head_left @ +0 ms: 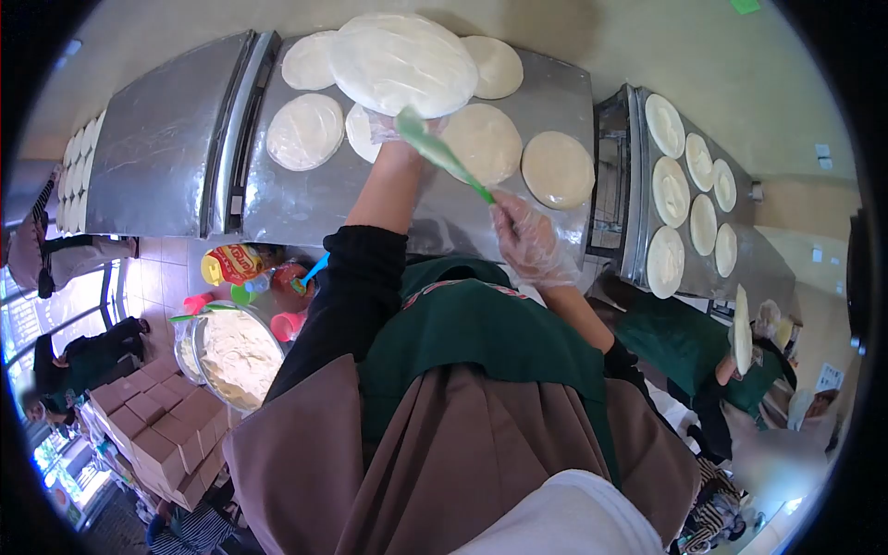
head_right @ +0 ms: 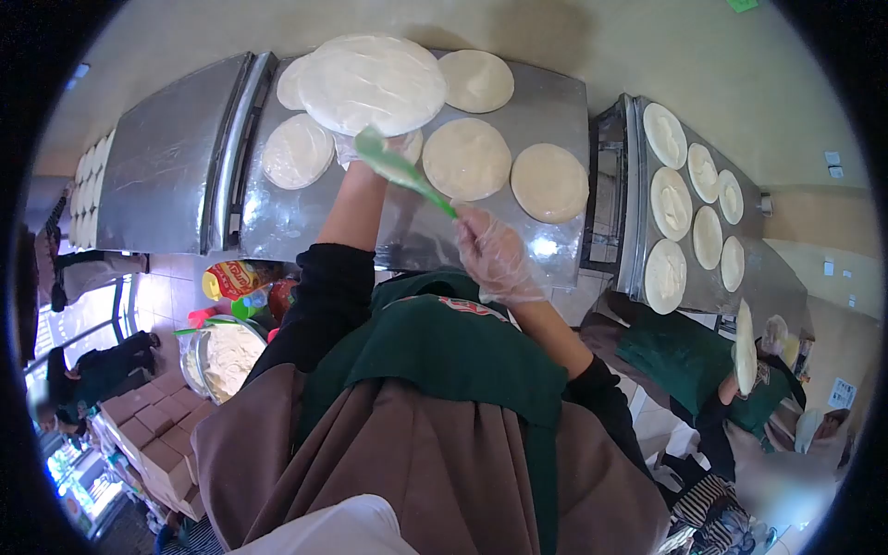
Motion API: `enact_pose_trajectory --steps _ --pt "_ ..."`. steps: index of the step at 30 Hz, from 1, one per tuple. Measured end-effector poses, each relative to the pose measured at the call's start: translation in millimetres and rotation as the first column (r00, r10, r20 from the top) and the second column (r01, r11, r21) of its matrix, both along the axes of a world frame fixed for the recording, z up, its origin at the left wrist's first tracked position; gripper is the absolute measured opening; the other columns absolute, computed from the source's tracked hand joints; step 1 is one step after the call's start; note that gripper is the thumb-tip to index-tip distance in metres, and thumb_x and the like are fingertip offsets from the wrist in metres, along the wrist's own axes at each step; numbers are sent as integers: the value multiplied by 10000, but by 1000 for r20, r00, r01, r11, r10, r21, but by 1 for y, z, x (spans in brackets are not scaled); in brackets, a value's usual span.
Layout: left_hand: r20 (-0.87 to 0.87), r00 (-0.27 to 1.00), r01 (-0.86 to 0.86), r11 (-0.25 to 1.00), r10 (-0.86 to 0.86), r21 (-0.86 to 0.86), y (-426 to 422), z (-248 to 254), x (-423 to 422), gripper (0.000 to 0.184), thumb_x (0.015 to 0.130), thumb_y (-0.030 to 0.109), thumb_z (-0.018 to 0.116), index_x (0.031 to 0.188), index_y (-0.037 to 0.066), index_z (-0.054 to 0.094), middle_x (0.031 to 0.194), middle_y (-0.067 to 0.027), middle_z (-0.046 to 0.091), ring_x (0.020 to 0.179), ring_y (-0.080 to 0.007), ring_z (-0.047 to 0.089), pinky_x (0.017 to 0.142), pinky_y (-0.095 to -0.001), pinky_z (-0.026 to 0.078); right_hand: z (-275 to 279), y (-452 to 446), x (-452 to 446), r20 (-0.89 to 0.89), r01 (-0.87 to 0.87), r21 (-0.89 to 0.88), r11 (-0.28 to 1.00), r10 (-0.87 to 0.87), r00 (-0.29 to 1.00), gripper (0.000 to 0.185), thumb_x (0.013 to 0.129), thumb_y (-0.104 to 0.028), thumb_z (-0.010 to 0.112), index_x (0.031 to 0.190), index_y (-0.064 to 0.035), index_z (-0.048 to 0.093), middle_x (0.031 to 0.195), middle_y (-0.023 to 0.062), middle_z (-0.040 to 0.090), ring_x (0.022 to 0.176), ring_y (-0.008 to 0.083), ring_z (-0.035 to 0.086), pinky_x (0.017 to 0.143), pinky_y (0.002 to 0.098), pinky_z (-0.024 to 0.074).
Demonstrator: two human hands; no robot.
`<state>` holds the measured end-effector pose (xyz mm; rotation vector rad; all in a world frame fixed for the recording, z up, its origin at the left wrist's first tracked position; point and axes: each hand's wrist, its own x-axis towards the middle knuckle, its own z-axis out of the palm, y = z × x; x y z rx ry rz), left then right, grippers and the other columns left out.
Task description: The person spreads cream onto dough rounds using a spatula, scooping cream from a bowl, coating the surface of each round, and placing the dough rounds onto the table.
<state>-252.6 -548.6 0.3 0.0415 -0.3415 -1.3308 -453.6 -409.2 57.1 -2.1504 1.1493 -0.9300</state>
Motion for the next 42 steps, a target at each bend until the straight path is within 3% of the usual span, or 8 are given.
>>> enact_pose_trajectory --steps 9,10,11,19,24,32,35,42 --pt "558 792 -194 969 247 -154 14 -19 35 659 892 594 368 1373 144 355 1381 -117 425 1245 -316 437 1011 -512 398 26 -13 19 57 174 245 954 -194 979 163 914 -120 527 1057 -72 589 655 74 526 591 135 511 542 286 414" --pt "79 993 95 995 -93 -25 19 -16 40 662 896 594 354 1381 144 343 1392 -119 413 1253 -321 427 1015 -529 385 27 -20 20 77 183 271 945 -211 974 163 930 -146 519 1050 -64 591 660 10 491 589 77 418 530 242 359" --pt "-437 811 405 912 -389 -60 23 -13 44 666 900 594 340 1390 144 332 1403 -122 401 1261 -326 418 1019 -547 372 28 -25 20 78 191 267 945 -218 973 163 930 -146 519 1050 -64 591 660 10 491 589 77 418 530 242 359" --pt "-251 859 454 891 -446 -28 38 -57 30 624 936 537 289 1429 155 266 1438 -125 353 1279 -341 391 1002 -558 384 24 -51 -3 349 262 552 792 -504 790 208 960 -176 480 1071 -21 562 705 -55 452 592 21 365 513 187 297" --pt "-395 746 559 826 -536 -65 42 -51 -6 605 940 526 295 1419 157 296 1421 -122 381 1266 -338 412 1003 -549 390 12 -53 -32 172 327 633 702 -538 825 211 950 -161 475 1084 -30 573 685 -39 461 568 41 383 493 208 311" --pt "121 812 546 816 -571 188 18 -90 -86 525 971 384 351 1417 117 285 1395 -104 404 1254 -267 432 1003 -453 422 16 -78 -74 -106 354 563 747 -360 927 189 910 -136 485 1043 -45 584 654 110 553 561 190 536 560 329 424" --pt "-214 781 624 733 -586 271 6 -104 -120 517 967 381 370 1407 119 301 1384 -99 417 1236 -272 451 995 -444 434 10 -88 -96 -143 224 348 910 -185 972 184 907 -129 494 1048 -45 578 659 120 559 585 203 551 573 348 432" --pt "-225 828 559 787 -514 261 -62 -99 -201 525 957 426 353 1373 106 352 1355 -129 448 1212 -297 478 981 -495 438 -21 -99 -195 428 76 678 731 -476 768 202 954 -128 491 1130 -56 558 713 -44 500 493 20 406 422 167 314"
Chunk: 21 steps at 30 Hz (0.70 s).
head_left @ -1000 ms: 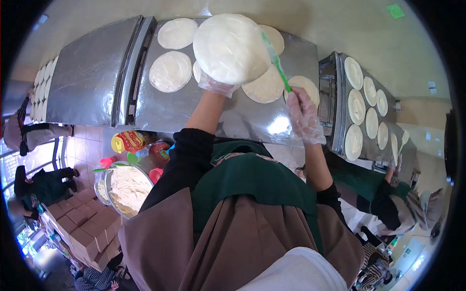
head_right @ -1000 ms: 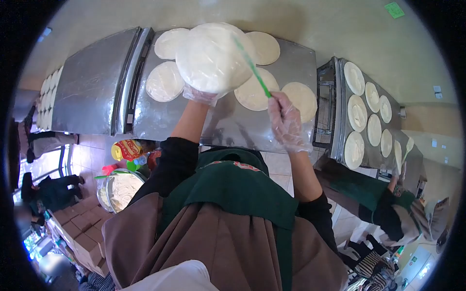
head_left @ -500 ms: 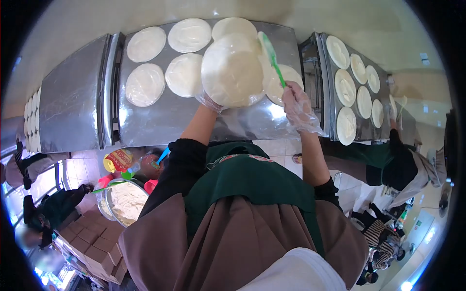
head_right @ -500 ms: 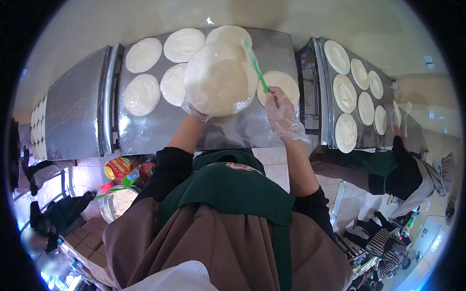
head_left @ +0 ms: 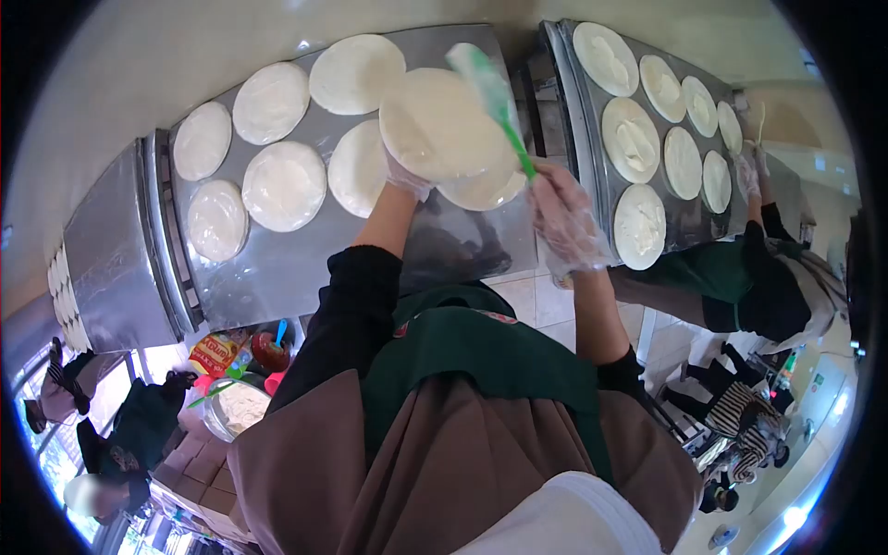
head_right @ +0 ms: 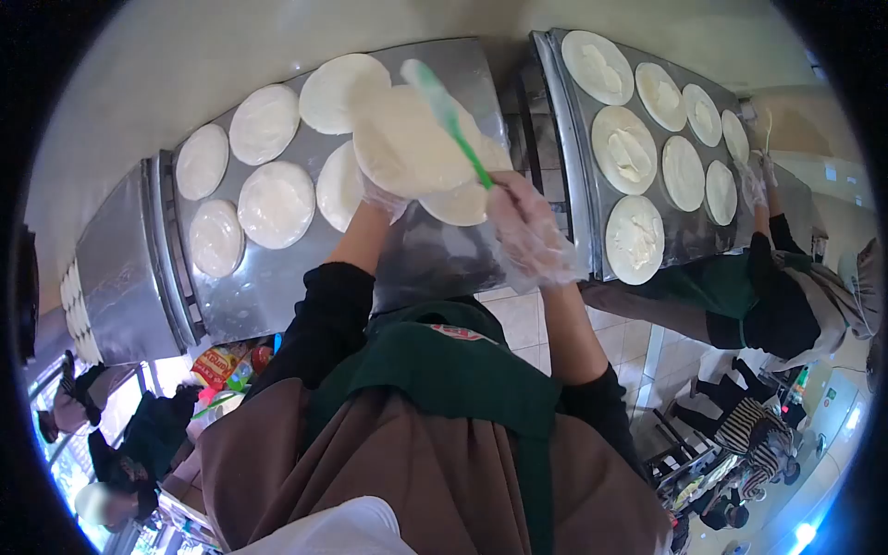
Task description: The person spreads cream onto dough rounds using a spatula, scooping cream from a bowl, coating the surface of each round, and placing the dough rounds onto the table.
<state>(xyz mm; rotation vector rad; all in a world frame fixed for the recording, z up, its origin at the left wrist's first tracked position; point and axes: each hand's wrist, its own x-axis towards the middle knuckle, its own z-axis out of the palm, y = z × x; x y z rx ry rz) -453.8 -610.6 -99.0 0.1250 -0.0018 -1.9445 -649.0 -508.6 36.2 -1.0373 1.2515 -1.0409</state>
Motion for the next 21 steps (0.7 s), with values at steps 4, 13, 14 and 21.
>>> enact_pose_trajectory --steps 4,13,14,21 --pt "102 990 -90 995 93 -33 -56 -27 -32 533 947 410 329 1357 74 377 1355 -153 448 1210 -338 474 975 -531 430 15 1 -33 18 138 200 970 -144 989 232 971 -207 473 1140 -64 542 683 -45 472 455 2 372 387 153 273" --pt "629 693 -174 929 351 -326 -129 -77 -80 478 923 314 315 1291 44 455 1310 -175 497 1196 -382 480 984 -573 397 -3 8 -66 -18 207 290 934 -211 977 255 967 -238 465 1136 -62 540 658 -40 460 438 -1 340 382 162 264" --pt "681 638 -160 927 360 -339 -132 -84 -79 476 925 322 313 1286 49 462 1306 -166 505 1194 -374 486 988 -572 394 -7 10 -69 1 205 287 936 -214 977 258 965 -240 469 1137 -61 541 652 -42 457 438 1 339 386 162 264" --pt "467 884 -162 936 -3 313 -143 -119 -65 515 941 384 283 1333 75 412 1368 -138 454 1250 -318 443 1018 -548 348 -10 7 -73 39 200 322 925 -224 974 254 962 -250 479 1121 -65 548 653 -42 453 438 10 330 389 167 256"
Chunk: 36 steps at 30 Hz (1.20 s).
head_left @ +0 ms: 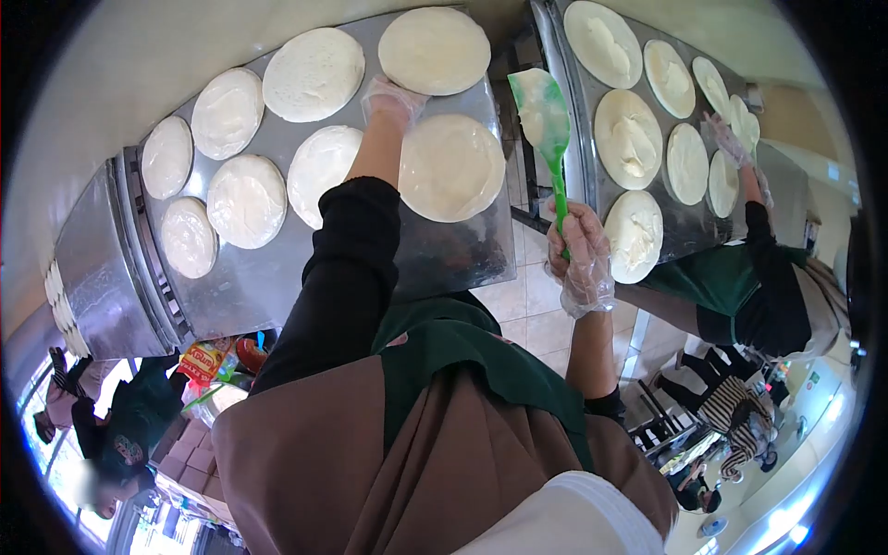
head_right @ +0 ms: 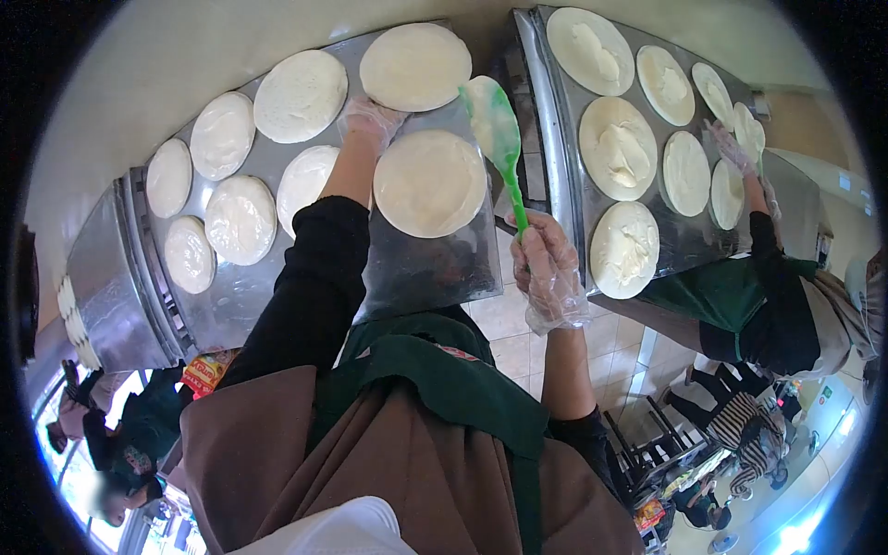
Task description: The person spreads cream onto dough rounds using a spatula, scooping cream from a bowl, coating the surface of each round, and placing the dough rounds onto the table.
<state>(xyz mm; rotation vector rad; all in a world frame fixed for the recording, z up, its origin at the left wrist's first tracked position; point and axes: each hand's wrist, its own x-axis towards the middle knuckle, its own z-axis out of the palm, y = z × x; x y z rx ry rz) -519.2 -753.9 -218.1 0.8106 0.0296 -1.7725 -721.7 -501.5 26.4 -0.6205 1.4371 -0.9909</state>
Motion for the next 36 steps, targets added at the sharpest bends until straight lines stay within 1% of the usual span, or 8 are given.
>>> enact_pose_trajectory --steps 5,9,11,15,24,30,32,36 --pt "84 994 19 894 -63 448 19 54 27 532 956 416 268 1376 101 355 1406 -126 414 1283 -263 414 1025 -515 320 1 -11 14 -11 20 -23 1000 -20 1000 266 959 -233 490 1134 -36 529 634 -39 412 428 19 299 374 179 232" --pt "377 912 -292 902 162 317 23 56 79 545 915 385 429 1374 104 339 1301 -122 503 1183 -246 499 1001 -501 359 1 -19 26 -1 1 -19 1000 -1 1000 279 958 -254 490 1129 -37 525 635 -36 411 429 20 302 376 176 227" --pt "775 632 -277 939 17 205 6 10 143 498 877 352 503 1287 73 452 1219 -162 545 1087 -290 546 932 -483 434 3 -22 34 -14 -15 -19 1000 15 1000 277 958 -256 488 1126 -38 524 636 -35 409 428 20 301 376 176 226" --pt "555 713 -551 832 429 64 -25 -11 182 433 870 337 519 1214 73 536 1160 -128 587 1061 -296 562 920 -443 457 3 -26 39 -21 -37 -30 999 36 999 264 953 -257 495 1117 -57 549 635 -35 432 414 18 331 363 182 247" --pt "592 800 -329 897 99 295 -63 -63 224 419 888 358 512 1190 72 563 1167 -123 592 1053 -267 579 903 -428 471 9 -28 60 -27 -13 -36 999 12 1000 297 943 -275 514 1129 -43 517 637 -28 413 427 29 309 371 177 234" --pt "601 787 -34 963 -139 267 -52 -17 202 325 886 315 526 1123 100 579 1173 -105 587 1034 -265 581 880 -491 465 12 -26 79 -33 -45 -67 997 43 999 294 944 -278 514 1128 -49 523 638 -32 418 430 27 319 369 181 242" --pt "324 946 -70 988 21 141 -27 64 183 311 870 267 529 1123 87 545 1172 -107 582 1021 -284 580 881 -514 460 17 -29 90 -47 -44 -47 998 42 998 260 956 -255 491 1117 -56 536 635 -30 427 428 30 333 372 186 262" --pt "2 993 -121 993 121 16 2 84 197 382 839 213 516 1177 38 488 1153 -136 584 1055 -295 577 900 -480 468 24 -41 117 -116 -94 21 995 96 989 224 973 -231 453 1104 -79 552 637 -38 438 440 22 352 382 180 278"
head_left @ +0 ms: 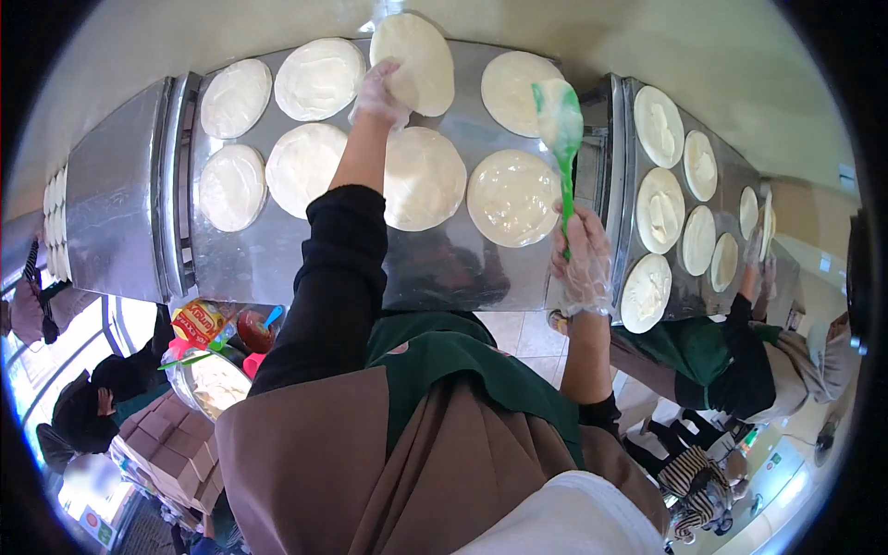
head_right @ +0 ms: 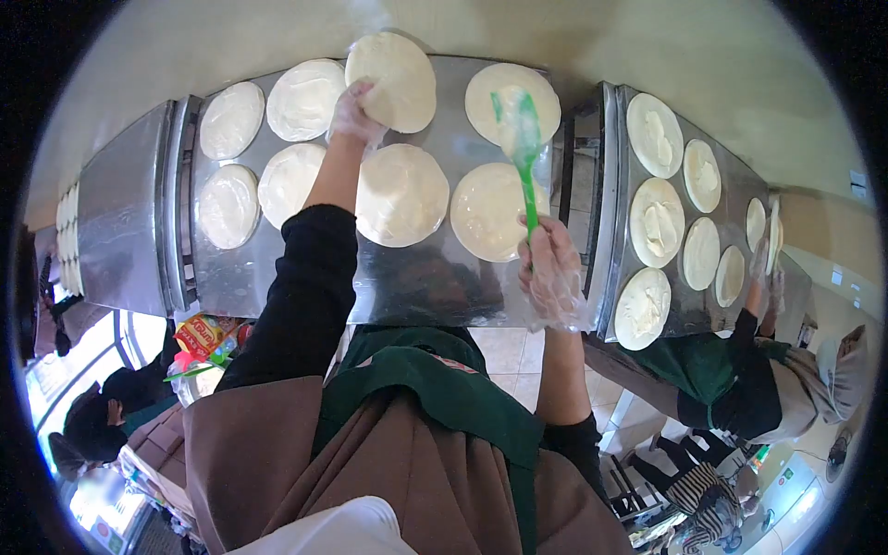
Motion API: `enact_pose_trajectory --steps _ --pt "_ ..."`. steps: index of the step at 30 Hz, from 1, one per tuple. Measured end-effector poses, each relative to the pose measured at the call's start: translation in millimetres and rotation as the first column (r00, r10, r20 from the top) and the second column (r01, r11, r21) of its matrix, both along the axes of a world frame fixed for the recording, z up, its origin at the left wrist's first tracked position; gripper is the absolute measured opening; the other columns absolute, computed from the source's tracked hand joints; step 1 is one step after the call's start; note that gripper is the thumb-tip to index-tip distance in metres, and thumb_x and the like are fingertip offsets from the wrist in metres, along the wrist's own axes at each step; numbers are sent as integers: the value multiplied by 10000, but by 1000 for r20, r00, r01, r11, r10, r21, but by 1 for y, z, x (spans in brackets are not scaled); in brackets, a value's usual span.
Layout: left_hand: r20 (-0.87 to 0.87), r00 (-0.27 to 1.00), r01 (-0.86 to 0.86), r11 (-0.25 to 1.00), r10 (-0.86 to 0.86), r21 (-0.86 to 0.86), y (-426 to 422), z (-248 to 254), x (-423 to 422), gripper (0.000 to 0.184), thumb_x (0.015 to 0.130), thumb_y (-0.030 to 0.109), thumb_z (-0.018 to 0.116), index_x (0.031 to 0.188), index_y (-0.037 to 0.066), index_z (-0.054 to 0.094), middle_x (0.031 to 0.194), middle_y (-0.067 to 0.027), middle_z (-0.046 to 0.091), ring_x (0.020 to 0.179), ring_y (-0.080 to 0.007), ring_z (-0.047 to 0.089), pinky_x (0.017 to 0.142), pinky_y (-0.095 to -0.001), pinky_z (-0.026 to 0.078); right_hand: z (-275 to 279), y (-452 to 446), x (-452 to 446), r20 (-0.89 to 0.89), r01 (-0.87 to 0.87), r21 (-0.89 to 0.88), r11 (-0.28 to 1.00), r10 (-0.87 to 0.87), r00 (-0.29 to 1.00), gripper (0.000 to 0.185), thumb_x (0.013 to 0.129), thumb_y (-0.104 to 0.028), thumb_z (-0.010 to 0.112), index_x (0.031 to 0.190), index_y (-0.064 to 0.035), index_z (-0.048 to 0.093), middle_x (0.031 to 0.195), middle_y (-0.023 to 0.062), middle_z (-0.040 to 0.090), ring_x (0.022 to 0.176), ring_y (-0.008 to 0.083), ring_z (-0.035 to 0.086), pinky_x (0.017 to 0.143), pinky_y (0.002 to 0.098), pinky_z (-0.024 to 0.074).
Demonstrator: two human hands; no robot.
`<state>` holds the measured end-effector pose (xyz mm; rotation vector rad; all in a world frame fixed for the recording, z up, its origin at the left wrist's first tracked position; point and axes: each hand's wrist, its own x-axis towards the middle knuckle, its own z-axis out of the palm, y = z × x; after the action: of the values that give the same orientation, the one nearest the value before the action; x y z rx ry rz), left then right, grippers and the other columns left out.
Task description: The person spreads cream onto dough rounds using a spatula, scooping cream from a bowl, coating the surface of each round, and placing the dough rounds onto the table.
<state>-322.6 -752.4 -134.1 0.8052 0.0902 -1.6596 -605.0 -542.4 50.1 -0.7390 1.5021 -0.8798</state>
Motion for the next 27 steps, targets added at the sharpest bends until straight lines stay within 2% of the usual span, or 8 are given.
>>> enact_pose_trajectory --steps 4,7,10,14,18,22,24,27 --pt "-88 996 -39 994 31 -98 49 31 22 460 839 247 524 1239 28 464 1189 -134 577 1126 -298 543 959 -471 431 -34 -15 21 -44 -99 -134 986 94 995 210 968 -215 449 1093 -82 553 633 13 471 466 83 435 412 234 352" --pt "-191 980 -109 965 64 -238 106 63 20 541 859 389 442 1296 70 429 1272 -121 513 1185 -315 483 1004 -487 368 -5 -24 63 -737 -510 -279 814 160 657 188 943 -172 476 1037 -34 563 657 101 529 566 199 558 507 328 430" --pt "-302 949 -202 909 90 -365 140 88 15 634 879 531 360 1352 111 394 1355 -108 448 1244 -331 423 1050 -503 305 -18 -31 105 -917 -722 -326 610 -18 398 142 920 -138 491 982 -31 561 699 170 555 633 308 597 551 400 458" --pt "-560 826 -311 777 -63 -547 168 98 52 764 876 676 255 1405 132 349 1440 -105 355 1288 -346 369 1069 -535 275 -44 -4 146 -940 -928 -224 298 -317 125 155 886 -100 502 1023 -39 540 672 120 504 573 264 554 525 388 461" --pt "-287 907 -399 845 308 -356 197 93 96 741 882 649 284 1400 123 349 1410 -117 391 1262 -346 403 1038 -541 329 -14 40 183 -903 -984 -64 167 -429 -14 169 880 -100 515 1023 -12 537 653 91 477 532 225 518 500 346 448" --pt "0 875 -357 647 483 -674 249 114 140 603 915 484 381 1357 75 393 1327 -150 470 1183 -353 486 996 -535 396 20 71 218 -901 -950 -233 208 322 292 166 907 -113 504 1049 -36 538 639 55 446 500 153 461 461 292 408" --pt "-515 788 -579 690 337 -435 270 116 163 538 927 448 373 1331 99 436 1326 -141 483 1187 -344 487 981 -532 414 30 81 232 -714 -939 -236 252 610 343 148 927 -130 493 1042 -49 539 636 30 441 491 121 438 441 267 387" --pt "-633 725 -640 606 271 -473 307 117 185 533 926 439 374 1303 75 468 1261 -153 539 1149 -351 522 949 -531 443 28 95 250 -26 -864 -230 448 885 466 157 964 -189 467 1051 -75 529 656 -12 436 487 70 394 403 231 343"
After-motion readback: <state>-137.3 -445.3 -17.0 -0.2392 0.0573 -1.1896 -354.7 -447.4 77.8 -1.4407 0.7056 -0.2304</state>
